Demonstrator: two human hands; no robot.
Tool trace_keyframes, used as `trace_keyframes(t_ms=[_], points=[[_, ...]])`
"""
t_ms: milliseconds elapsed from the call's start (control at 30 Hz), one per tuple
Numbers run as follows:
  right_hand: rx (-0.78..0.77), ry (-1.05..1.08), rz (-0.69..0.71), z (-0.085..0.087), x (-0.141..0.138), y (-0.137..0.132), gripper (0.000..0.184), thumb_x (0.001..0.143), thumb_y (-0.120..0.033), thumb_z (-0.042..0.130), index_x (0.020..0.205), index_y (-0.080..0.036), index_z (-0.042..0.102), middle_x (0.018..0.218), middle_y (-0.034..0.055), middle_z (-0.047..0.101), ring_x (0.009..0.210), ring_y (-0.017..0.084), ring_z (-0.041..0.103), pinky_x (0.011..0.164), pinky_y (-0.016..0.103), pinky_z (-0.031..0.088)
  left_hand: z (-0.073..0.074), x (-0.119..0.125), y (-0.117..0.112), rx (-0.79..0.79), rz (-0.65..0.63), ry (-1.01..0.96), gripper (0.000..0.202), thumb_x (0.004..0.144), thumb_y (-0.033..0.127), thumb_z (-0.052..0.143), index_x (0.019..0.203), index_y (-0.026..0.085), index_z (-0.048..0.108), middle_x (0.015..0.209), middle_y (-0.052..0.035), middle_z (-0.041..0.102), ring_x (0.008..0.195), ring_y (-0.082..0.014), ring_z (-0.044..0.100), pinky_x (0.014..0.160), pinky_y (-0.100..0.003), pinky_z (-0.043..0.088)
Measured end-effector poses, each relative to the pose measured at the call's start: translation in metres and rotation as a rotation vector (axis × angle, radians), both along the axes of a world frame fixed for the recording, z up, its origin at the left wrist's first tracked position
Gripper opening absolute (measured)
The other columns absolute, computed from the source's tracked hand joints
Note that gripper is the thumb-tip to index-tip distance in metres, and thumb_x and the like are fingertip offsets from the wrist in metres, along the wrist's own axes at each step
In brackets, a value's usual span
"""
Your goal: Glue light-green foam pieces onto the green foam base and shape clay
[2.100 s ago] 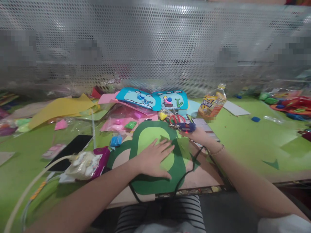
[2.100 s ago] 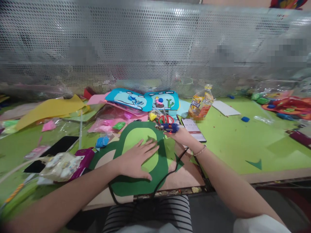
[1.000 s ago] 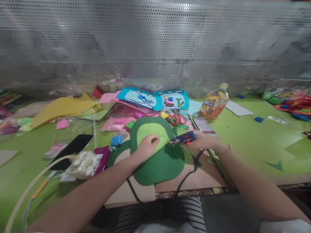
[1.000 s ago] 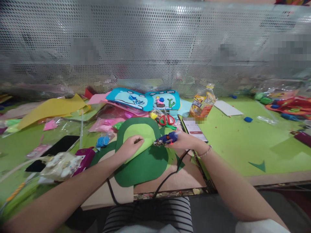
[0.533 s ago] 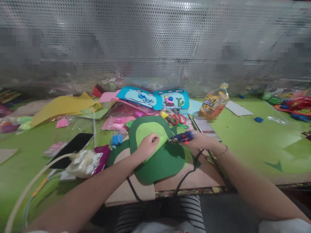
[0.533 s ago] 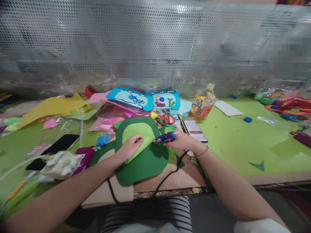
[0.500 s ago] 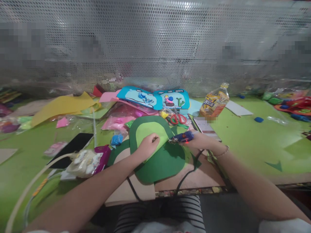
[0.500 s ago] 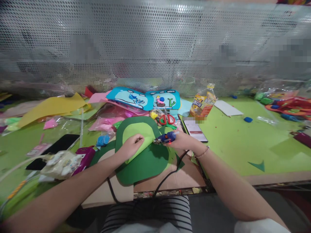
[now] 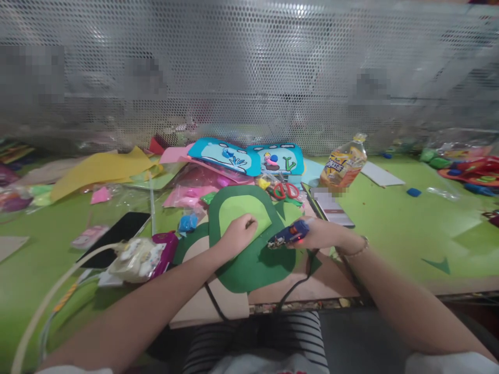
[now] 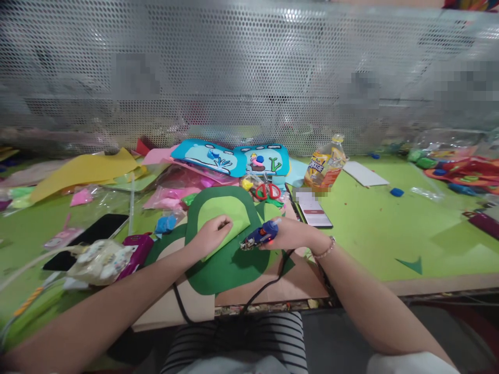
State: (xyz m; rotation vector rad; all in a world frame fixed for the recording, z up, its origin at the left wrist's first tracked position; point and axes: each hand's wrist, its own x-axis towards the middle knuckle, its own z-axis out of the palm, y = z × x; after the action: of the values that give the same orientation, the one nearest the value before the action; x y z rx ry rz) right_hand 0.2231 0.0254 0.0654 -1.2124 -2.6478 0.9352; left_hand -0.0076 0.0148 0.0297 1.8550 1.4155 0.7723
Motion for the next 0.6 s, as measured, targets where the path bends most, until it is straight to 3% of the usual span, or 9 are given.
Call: trace_keyframes(t_ms=[133,300,467,600], points=[[-0.012,0.0,-0.103,-0.003,0.015,0.013,0.026,0.072,-0.036,0.061,0.085,-0.015,0.07,0.077,0.0025,0.068,0.071,0.017,0.055,0.064,0.025,0.045,-0.002,0.0,0.0,0.026,-0.029,0.023,0.014,0.079,0.025,0.041,0.071,0.018,0.049,0.069,0.0016,0.054,0.067,-0.0143,0.049,0.063,-0.025,0.035],[-0.004,0.021,-0.263,-0.014,0.028,0.025,0.03,0.072,-0.041,0.061,0.086,-0.015,0.068,0.079,0.0033,0.068,0.072,0.019,0.056,0.066,0.029,0.047,-0.006,-0.002,-0.001,0.085,-0.083,0.087,0.012,0.078,0.022,0.039,0.069,0.019,0.046,0.064,0.0023,0.051,0.063,-0.0132,0.048,0.059,-0.025,0.032],[-0.034,0.078,-0.263,-0.016,0.022,0.026,0.032,0.073,-0.04,0.06,0.091,-0.014,0.068,0.083,0.0034,0.068,0.076,0.019,0.058,0.069,0.029,0.048,-0.008,-0.001,-0.002,0.119,-0.127,0.199,0.008,0.068,0.018,0.046,0.061,0.018,0.043,0.061,0.0015,0.05,0.06,-0.0127,0.046,0.056,-0.025,0.029],[-0.054,0.109,-0.205,-0.016,0.016,0.025,0.031,0.072,-0.038,0.062,0.091,-0.014,0.067,0.083,0.0036,0.068,0.075,0.018,0.058,0.069,0.028,0.049,-0.006,0.006,0.002,0.1,-0.101,0.269,0.014,0.07,0.028,0.051,0.061,0.019,0.045,0.063,0.0002,0.052,0.059,-0.0133,0.045,0.054,-0.026,0.027]])
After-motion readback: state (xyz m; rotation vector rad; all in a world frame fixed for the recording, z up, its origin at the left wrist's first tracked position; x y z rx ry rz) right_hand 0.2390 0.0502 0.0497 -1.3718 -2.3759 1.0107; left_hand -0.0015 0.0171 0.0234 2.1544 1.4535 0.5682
